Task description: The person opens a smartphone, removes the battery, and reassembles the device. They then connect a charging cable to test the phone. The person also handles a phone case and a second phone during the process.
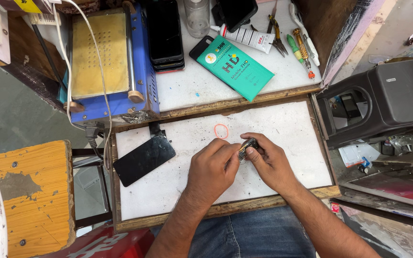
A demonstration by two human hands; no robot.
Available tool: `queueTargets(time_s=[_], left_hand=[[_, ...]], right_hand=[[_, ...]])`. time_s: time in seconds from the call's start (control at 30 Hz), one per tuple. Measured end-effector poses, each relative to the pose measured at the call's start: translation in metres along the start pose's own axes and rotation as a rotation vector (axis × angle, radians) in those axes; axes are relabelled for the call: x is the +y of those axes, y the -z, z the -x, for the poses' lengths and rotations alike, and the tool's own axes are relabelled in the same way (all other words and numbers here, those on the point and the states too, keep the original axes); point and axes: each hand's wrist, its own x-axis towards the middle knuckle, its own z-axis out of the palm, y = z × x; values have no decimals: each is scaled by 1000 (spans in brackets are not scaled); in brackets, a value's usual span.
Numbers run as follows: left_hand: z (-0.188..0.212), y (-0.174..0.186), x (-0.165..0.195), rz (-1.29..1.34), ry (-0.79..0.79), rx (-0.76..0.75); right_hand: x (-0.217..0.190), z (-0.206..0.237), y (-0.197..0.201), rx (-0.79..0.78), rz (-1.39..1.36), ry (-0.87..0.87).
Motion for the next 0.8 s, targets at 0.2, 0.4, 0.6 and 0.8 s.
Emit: queueTargets(time_s=[0.2, 0.4, 0.6, 0.8], left_hand=[[0, 0, 1, -14, -40, 37], [0, 0, 2, -32, -50, 43], [1, 0, 2, -28, -56, 55], [1, 0, 2, -42, -66, 47]], right_hand=[[-3, 0, 0, 4, -1, -33], [-4, 0, 1, 8, 23, -45], [-3, 1, 0, 9, -9, 2], [-3, 1, 1, 11, 1, -24]])
